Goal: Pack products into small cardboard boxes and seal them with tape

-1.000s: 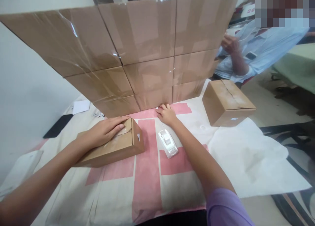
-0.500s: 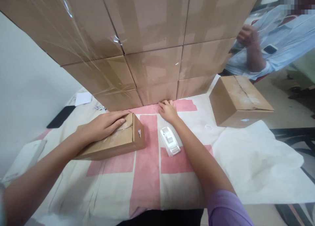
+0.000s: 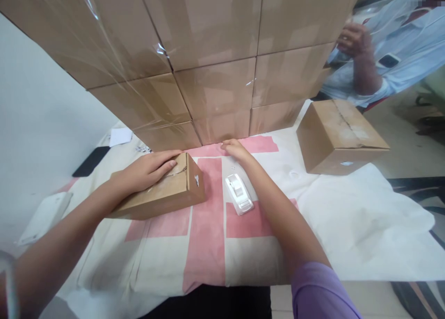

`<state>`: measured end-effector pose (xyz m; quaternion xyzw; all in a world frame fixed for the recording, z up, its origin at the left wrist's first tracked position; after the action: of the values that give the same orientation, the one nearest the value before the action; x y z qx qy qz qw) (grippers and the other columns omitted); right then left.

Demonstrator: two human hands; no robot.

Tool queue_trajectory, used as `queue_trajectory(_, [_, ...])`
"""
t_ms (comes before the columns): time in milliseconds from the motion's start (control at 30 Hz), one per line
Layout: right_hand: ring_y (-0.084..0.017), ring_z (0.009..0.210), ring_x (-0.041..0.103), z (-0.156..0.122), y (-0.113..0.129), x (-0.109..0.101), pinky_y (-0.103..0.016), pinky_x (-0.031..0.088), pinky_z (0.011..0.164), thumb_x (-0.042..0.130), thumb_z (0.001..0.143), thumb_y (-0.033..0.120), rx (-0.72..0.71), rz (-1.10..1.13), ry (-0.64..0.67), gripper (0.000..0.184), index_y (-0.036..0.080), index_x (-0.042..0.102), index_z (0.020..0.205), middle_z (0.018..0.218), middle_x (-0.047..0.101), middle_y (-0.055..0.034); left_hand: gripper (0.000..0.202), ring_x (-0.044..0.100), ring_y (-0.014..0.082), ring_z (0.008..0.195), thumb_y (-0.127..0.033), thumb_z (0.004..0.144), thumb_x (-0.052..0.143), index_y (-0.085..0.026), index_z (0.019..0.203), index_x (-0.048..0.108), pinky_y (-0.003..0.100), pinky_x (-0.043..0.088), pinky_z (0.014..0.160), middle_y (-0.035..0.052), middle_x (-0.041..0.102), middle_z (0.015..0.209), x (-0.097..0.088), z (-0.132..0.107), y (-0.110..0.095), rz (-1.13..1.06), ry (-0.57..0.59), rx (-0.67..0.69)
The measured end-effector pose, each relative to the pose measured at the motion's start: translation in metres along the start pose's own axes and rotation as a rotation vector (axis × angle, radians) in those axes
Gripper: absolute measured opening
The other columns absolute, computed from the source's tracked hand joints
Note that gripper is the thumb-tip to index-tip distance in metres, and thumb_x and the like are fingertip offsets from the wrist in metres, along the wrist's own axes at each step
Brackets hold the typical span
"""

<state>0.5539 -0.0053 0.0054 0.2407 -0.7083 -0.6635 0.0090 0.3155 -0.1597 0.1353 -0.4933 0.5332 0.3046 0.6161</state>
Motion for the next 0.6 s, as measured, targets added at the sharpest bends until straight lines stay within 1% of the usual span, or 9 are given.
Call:
queue_trajectory(133, [-0.020,0.098,0.068,-0.011,0.018,0.001,-0.031,0.050,0.087,0.069,0.069,0.027,-0.003,0.273,-0.005,0.025,0.017,0.075,0.092,0.104,0.077,-0.0092,0.060,0.061,0.0301,0.129,-0.057,0.104,0.026,-0.025,0.148,0.053,0.043,0.045,0.111,0.0055,0.061,0.147,-0.002,-0.001,-0.003,-0.019,-0.007,-0.006])
queue_trajectory(233, [-0.017,0.088,0.068,-0.019,0.032,0.007,-0.027,0.049,0.077,0.073,0.062,0.026,-0.017,0.413,-0.017,0.030,0.019,0.074,0.090,0.096,0.077,-0.0064,0.061,0.061,0.0307,0.129,-0.057,0.104,0.026,-0.026,0.148,0.054,0.044,0.045,0.110,0.0055,0.061,0.148,-0.002,-0.002,-0.004,-0.019,-0.015,-0.013])
queue_trajectory(300, [-0.015,0.083,0.067,-0.023,0.043,0.014,-0.026,0.048,0.073,0.075,0.057,0.025,-0.037,0.478,-0.007,0.032,0.020,0.072,0.089,0.090,0.076,-0.0041,0.061,0.060,0.0310,0.130,-0.058,0.104,0.026,-0.026,0.147,0.054,0.044,0.046,0.109,0.0058,0.061,0.148,-0.002,-0.002,-0.004,-0.017,-0.023,-0.015])
queue_trajectory(433, [-0.012,0.073,0.061,-0.031,0.059,0.026,-0.024,0.045,0.068,0.080,0.055,0.028,-0.088,0.535,0.015,0.028,0.019,0.068,0.078,0.077,0.071,-0.0011,0.060,0.060,0.0301,0.130,-0.058,0.104,0.025,-0.026,0.146,0.054,0.044,0.045,0.109,0.0053,0.061,0.148,-0.002,-0.003,-0.004,-0.024,-0.029,-0.008])
queue_trajectory(533, [-0.010,0.069,0.055,-0.036,0.065,0.028,-0.023,0.041,0.065,0.083,0.058,0.033,-0.118,0.517,0.015,0.026,0.018,0.067,0.073,0.075,0.069,-0.0009,0.059,0.062,0.0300,0.128,-0.058,0.104,0.025,-0.027,0.144,0.056,0.043,0.046,0.108,0.0055,0.062,0.146,-0.003,-0.003,-0.004,-0.022,-0.040,-0.013])
queue_trajectory(600, [-0.010,0.069,0.054,-0.039,0.067,0.026,-0.023,0.040,0.064,0.084,0.060,0.033,-0.124,0.489,0.025,0.025,0.018,0.069,0.073,0.076,0.069,-0.0009,0.059,0.062,0.0299,0.127,-0.059,0.103,0.026,-0.028,0.143,0.057,0.043,0.047,0.108,0.0051,0.062,0.147,-0.003,-0.003,-0.004,-0.025,-0.043,-0.016])
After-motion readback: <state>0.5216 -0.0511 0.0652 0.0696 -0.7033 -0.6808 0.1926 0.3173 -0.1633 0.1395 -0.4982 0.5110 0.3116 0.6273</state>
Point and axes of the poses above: each hand's wrist, its own z-axis towards the middle knuckle, its own x-axis out of the palm, y = z × x, the point moved 4 cm from there along z, towards the middle knuckle
